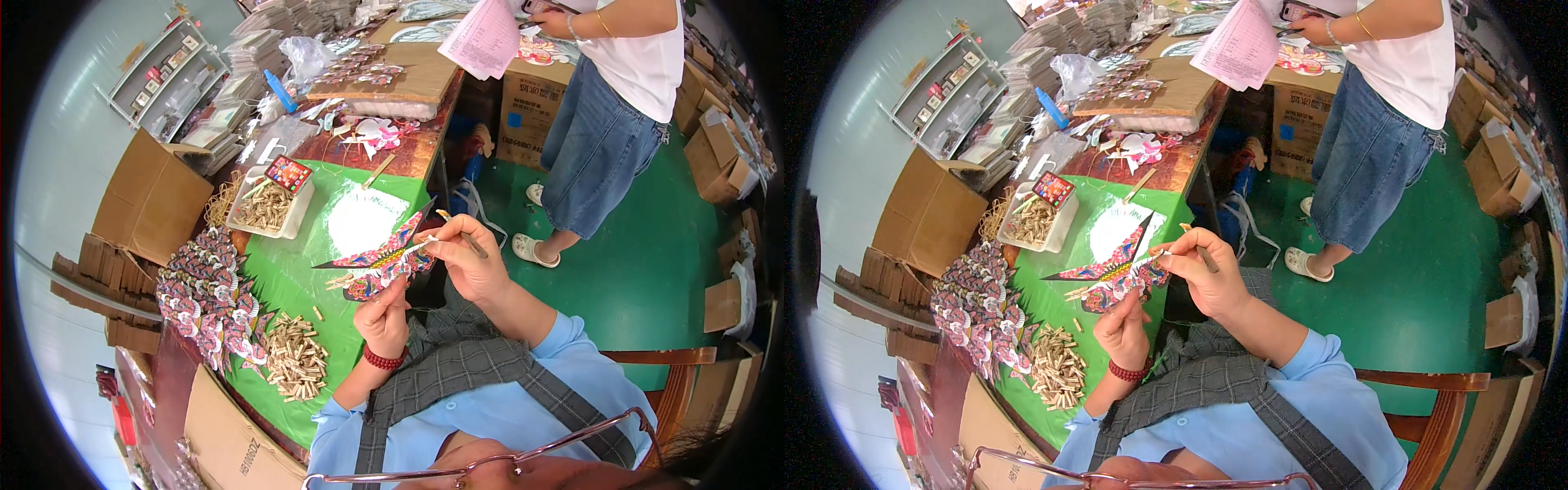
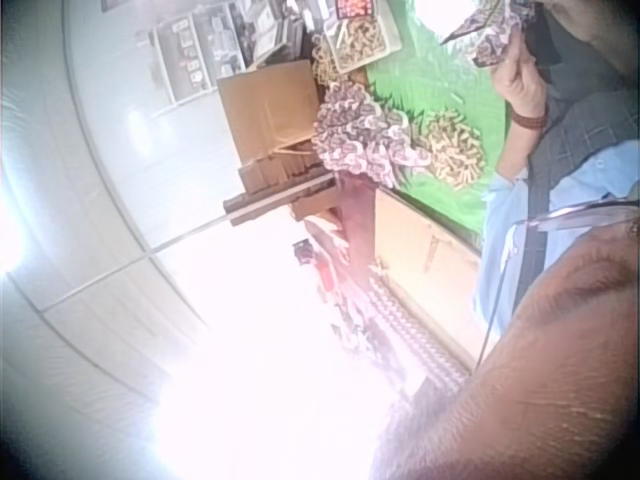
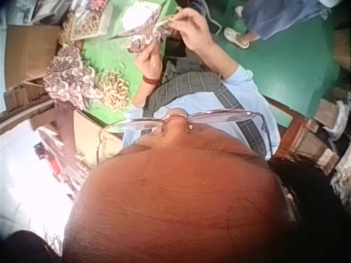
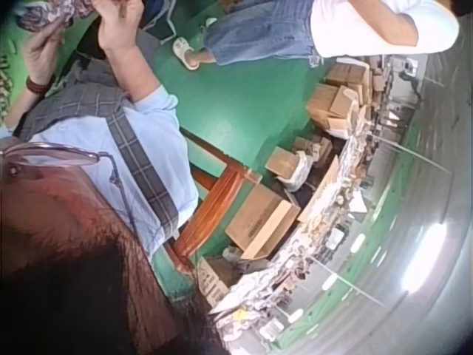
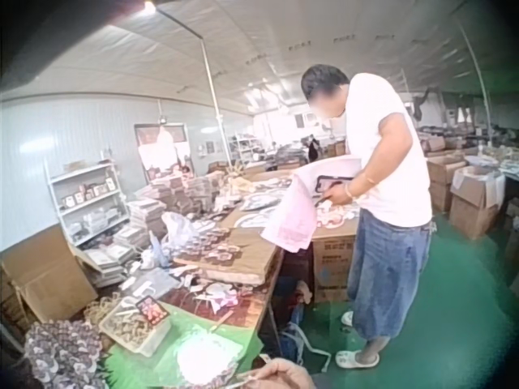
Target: The person sits at a workbench in a factory setting, assembling small, colorful paper crafts. They use a brush to apply white adhesive to the edges of the paper pieces and attach small wooden sticks to them. The person repeatedly picks up a craft, applies glue, attaches the stick, and places the finished item on a cardboard sheet.
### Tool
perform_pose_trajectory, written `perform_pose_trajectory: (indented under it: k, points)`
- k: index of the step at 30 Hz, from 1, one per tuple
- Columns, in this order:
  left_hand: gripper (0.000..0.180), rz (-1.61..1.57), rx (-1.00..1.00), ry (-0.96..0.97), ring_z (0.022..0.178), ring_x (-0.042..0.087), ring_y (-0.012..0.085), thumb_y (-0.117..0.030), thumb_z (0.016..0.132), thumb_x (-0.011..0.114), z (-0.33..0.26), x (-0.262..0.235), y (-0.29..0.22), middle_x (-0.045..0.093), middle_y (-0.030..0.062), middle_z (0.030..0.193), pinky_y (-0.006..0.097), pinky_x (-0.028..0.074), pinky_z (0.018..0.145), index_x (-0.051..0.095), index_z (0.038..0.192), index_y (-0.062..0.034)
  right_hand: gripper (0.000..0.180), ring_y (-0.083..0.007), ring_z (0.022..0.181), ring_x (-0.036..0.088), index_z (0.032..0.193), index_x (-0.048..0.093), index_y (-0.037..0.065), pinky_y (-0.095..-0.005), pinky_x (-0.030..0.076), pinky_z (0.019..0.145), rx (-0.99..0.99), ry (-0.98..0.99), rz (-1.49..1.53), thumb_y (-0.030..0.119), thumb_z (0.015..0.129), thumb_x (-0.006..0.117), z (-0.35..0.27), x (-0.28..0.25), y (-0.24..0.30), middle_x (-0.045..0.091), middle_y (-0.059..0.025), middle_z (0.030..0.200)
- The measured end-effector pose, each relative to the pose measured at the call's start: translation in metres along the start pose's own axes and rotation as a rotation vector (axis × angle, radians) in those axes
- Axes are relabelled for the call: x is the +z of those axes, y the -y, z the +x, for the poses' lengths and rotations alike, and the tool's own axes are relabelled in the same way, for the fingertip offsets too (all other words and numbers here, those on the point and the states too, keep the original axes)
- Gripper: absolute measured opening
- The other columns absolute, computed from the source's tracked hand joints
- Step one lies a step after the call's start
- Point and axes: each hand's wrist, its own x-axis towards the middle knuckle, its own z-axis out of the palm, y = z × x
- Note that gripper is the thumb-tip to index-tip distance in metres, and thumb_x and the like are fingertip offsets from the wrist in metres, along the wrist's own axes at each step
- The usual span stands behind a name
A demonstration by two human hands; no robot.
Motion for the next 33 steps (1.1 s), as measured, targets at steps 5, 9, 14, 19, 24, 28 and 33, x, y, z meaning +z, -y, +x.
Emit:
perform_pose_trajectory:
  k: [5, 9, 14, 19, 24, 28, 33]
  points:
    - [0.020, -0.373, -0.316, 0.001, 0.068, 0.059, 0.0118, 0.003, 0.088, 0.053, -0.002, -0.011, 0.013, 0.066, 0.0109, 0.093, 0.025, 0.048, 0.061, 0.063, 0.105, 0.0022, 0.012, -0.0190, 0.094, 0.061, 0.086, 0.055, 0.003, -0.0301, 0.048, 0.084, -0.002, 0.026, -0.030, -0.008, 0.082, 0.058, 0.007, 0.001, -0.007, 0.064, -0.0176, 0.098]
    - [0.022, -0.277, -0.644, 0.142, 0.082, 0.061, 0.0139, -0.005, 0.090, 0.054, 0.001, -0.029, -0.005, 0.063, 0.0116, 0.110, 0.024, 0.048, 0.061, 0.061, 0.110, 0.0008, 0.010, -0.0188, 0.092, 0.062, 0.084, 0.057, 0.000, -0.0288, 0.049, 0.080, -0.201, 0.105, -0.490, -0.008, 0.081, 0.060, 0.010, 0.015, -0.013, 0.064, -0.0132, 0.099]
    - [0.027, 0.552, -0.376, 0.097, 0.100, 0.059, 0.0158, -0.006, 0.076, 0.073, -0.014, -0.083, -0.031, 0.057, 0.0126, 0.116, 0.020, 0.046, 0.063, 0.058, 0.098, -0.0021, 0.016, -0.0210, 0.093, 0.063, 0.086, 0.059, 0.000, -0.0293, 0.050, 0.079, -0.338, 0.249, -0.727, -0.012, 0.075, 0.061, 0.008, 0.029, -0.027, 0.066, -0.0113, 0.096]
    - [0.083, 0.486, 0.201, -0.202, 0.110, 0.056, 0.0269, -0.002, 0.062, 0.083, -0.001, -0.102, -0.035, 0.057, 0.0173, 0.117, 0.026, 0.052, 0.074, 0.034, 0.129, -0.0078, 0.020, -0.0254, 0.089, 0.065, 0.083, 0.057, 0.002, -0.0325, 0.051, 0.075, -0.407, 0.502, -0.721, -0.013, 0.071, 0.063, 0.010, 0.049, -0.053, 0.067, -0.0123, 0.091]
    - [0.098, 0.489, 0.192, -0.025, 0.108, 0.059, 0.0287, -0.007, 0.064, 0.083, -0.015, -0.126, -0.022, 0.062, 0.0164, 0.113, 0.035, 0.053, 0.081, 0.023, 0.140, -0.0040, 0.020, -0.0282, 0.088, 0.065, 0.082, 0.056, 0.003, -0.0368, 0.051, 0.077, -0.363, 0.668, -0.685, -0.012, 0.071, 0.064, 0.008, 0.065, -0.074, 0.067, -0.0132, 0.091]
    - [0.094, 0.510, 0.060, -0.030, 0.105, 0.060, 0.0275, 0.003, 0.067, 0.077, -0.033, -0.140, -0.025, 0.064, 0.0124, 0.105, 0.040, 0.048, 0.092, 0.020, 0.142, -0.0048, 0.019, -0.0293, 0.088, 0.065, 0.082, 0.056, 0.003, -0.0415, 0.050, 0.082, -0.282, 0.779, -0.676, -0.010, 0.071, 0.064, 0.001, 0.073, -0.093, 0.068, -0.0136, 0.090]
    - [0.078, 0.515, 0.042, -0.177, 0.074, 0.068, 0.0181, 0.003, 0.066, 0.076, -0.055, -0.159, -0.020, 0.068, 0.0093, 0.083, 0.029, 0.054, 0.067, 0.037, 0.134, 0.0010, 0.019, -0.0277, 0.089, 0.065, 0.082, 0.056, 0.004, -0.0387, 0.051, 0.081, -0.196, 0.888, -0.643, -0.010, 0.072, 0.064, -0.002, 0.089, -0.118, 0.068, -0.0133, 0.090]
